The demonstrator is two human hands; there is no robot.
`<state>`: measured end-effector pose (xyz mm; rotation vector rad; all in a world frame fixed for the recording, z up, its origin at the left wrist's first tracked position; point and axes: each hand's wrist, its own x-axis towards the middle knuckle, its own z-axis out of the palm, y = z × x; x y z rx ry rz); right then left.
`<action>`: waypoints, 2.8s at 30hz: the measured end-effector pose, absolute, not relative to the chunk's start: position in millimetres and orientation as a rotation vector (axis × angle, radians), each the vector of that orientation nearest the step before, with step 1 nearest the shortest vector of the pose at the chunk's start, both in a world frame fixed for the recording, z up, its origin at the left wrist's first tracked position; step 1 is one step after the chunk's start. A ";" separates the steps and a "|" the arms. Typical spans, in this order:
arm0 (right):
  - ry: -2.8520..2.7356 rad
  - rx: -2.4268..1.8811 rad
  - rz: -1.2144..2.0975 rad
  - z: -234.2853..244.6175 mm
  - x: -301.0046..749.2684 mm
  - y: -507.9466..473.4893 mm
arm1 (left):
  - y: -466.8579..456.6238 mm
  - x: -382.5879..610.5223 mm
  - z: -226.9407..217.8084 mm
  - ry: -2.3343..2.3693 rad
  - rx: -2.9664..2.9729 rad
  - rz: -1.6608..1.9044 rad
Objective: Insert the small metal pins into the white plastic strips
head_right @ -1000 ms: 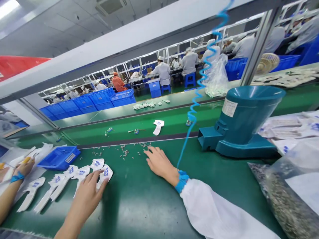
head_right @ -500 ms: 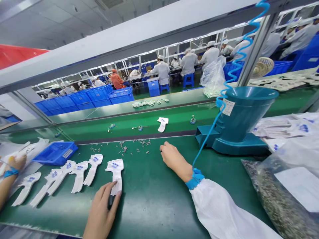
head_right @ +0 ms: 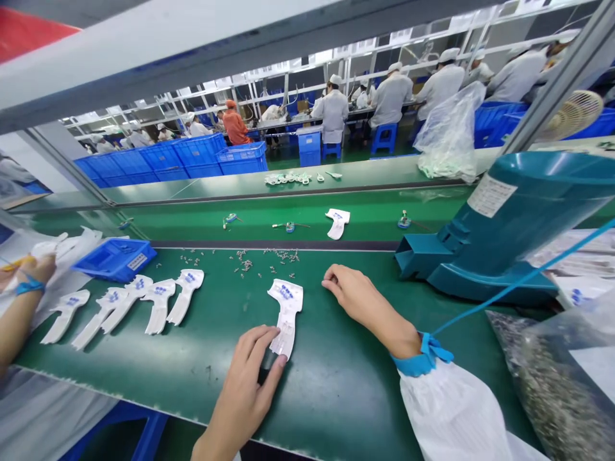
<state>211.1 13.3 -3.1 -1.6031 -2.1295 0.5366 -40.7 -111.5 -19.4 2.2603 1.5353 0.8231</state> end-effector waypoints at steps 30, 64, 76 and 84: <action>-1.602 -1.181 1.583 2.0 167.9 -10.2 | -67.7 -37.1 1.9 1.527 2.179 0.926; -1.987 -1.417 1.349 22.2 150.5 -17.5 | -86.6 -40.0 -16.8 1.442 2.182 0.801; -2.390 -1.597 1.119 34.8 131.5 -8.5 | -87.2 -39.4 -20.4 1.451 2.212 0.747; -2.542 -1.660 1.070 43.6 125.4 5.0 | -87.6 -39.3 -21.4 1.450 2.193 0.746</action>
